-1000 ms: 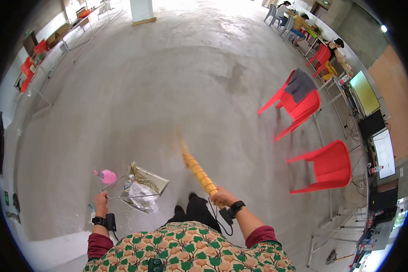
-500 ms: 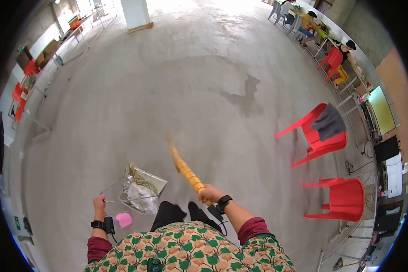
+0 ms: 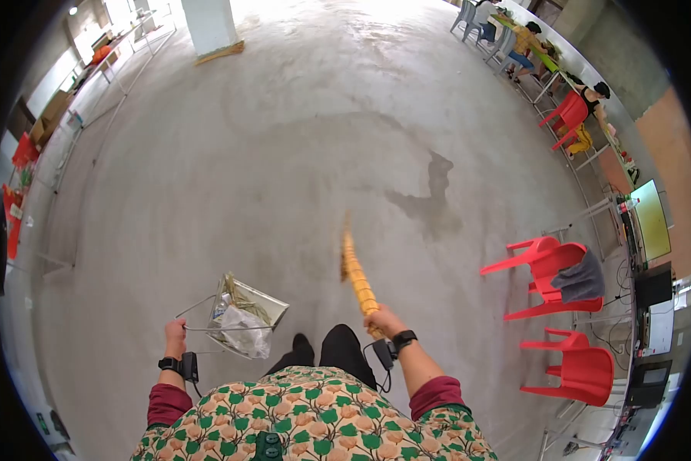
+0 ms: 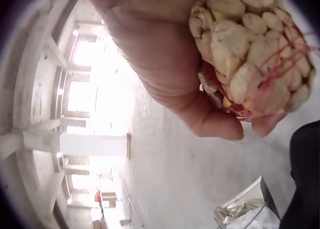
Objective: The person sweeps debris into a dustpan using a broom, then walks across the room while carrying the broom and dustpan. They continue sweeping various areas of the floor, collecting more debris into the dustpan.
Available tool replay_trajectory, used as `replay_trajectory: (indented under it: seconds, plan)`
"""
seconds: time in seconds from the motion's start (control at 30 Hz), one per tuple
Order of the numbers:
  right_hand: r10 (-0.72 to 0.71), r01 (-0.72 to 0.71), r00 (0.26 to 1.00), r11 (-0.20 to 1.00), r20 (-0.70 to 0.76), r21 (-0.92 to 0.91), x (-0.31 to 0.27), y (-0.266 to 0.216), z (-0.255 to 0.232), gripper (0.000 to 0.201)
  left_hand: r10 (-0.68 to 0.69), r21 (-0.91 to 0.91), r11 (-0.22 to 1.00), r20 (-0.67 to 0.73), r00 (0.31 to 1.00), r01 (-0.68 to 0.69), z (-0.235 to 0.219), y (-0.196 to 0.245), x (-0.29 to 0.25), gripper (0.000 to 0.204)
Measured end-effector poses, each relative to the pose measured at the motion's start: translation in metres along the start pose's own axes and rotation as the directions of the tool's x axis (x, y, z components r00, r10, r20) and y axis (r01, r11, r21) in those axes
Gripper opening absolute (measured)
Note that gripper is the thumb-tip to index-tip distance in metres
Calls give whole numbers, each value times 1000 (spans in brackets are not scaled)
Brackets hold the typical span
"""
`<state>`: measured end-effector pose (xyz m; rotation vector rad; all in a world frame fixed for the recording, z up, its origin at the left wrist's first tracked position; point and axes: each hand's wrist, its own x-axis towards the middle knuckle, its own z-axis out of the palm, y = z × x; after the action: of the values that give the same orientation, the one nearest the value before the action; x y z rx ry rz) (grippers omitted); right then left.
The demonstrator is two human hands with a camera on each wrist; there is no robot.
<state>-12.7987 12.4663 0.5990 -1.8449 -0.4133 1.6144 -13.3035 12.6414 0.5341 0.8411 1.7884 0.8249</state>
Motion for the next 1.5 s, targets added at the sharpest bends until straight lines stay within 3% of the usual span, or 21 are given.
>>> replay_trajectory:
  seconds: [0.1, 0.2, 0.27, 0.3, 0.4, 0.5, 0.53, 0.6, 0.7, 0.83, 0.9, 1.0, 1.1, 1.17, 1.27, 1.33, 1.4, 1.5]
  plan:
    - [68, -50, 988, 991, -140, 124, 25, -21, -29, 21, 2, 57, 998, -18, 1000, -1, 24, 38, 48, 19]
    - [162, -124, 970, 971, -180, 204, 65, -53, -45, 23, 74, 124, 990, -15, 997, -71, 40, 43, 90, 18]
    - [151, -120, 976, 973, -154, 195, 104, -78, -42, 21, 182, 87, 980, -37, 983, -178, 55, 58, 134, 18]
    - [158, -130, 978, 973, -140, 191, 124, -89, -37, 20, 68, 29, 997, -97, 993, -65, 59, 58, 161, 20]
    - [97, -98, 995, 992, 15, 82, 169, -139, -6, 17, 4, 135, 991, 22, 1000, -6, 61, 100, 182, 22]
    - [94, -64, 987, 974, 131, -219, 174, -225, 38, 22, -77, -49, 996, -36, 996, 75, 93, 161, 182, 21]
    - [21, 19, 981, 978, 190, -206, 181, -245, 52, 26, -41, -37, 999, -50, 998, 39, 100, 173, 193, 21]
    - [7, 87, 946, 958, 324, -275, 209, -277, 68, 36, -6, -22, 1000, -54, 999, 5, 116, 192, 216, 20]
    - [-10, 122, 925, 955, 380, -270, 248, -307, 85, 36, -67, -13, 998, -53, 996, 67, 146, 204, 253, 20]
    - [7, 62, 979, 942, 205, -331, 286, -372, 81, 35, -72, 10, 997, 3, 997, 72, 190, 237, 354, 19]
    - [46, 0, 982, 970, 182, -243, 297, -401, 61, 34, -114, 84, 990, 16, 993, 112, 198, 258, 375, 19]
    - [19, -27, 998, 991, -64, -130, 332, -416, 24, 29, -125, 7, 992, 60, 990, 125, 223, 322, 408, 19]
    - [80, -72, 963, 997, -258, 39, 335, -454, -10, 21, -56, 31, 998, 73, 996, 54, 247, 341, 460, 20]
    - [71, -50, 959, 995, -275, 85, 362, -454, -41, 20, 24, 160, 987, 12, 1000, -26, 264, 353, 484, 22]
    - [84, -40, 957, 986, -277, 162, 403, -477, -54, 17, -33, 104, 994, 42, 999, 29, 286, 389, 512, 22]
    - [57, -4, 963, 980, -262, 200, 450, -519, -55, 16, -21, 123, 992, 19, 1000, 18, 310, 424, 536, 23]
    - [107, -87, 985, 985, -135, 146, 483, -542, -40, 15, -51, 168, 984, -20, 999, 53, 315, 430, 573, 24]
    - [134, -137, 990, 981, -30, -138, 507, -625, 2, 16, -14, 126, 992, -26, 1000, 17, 339, 472, 606, 24]
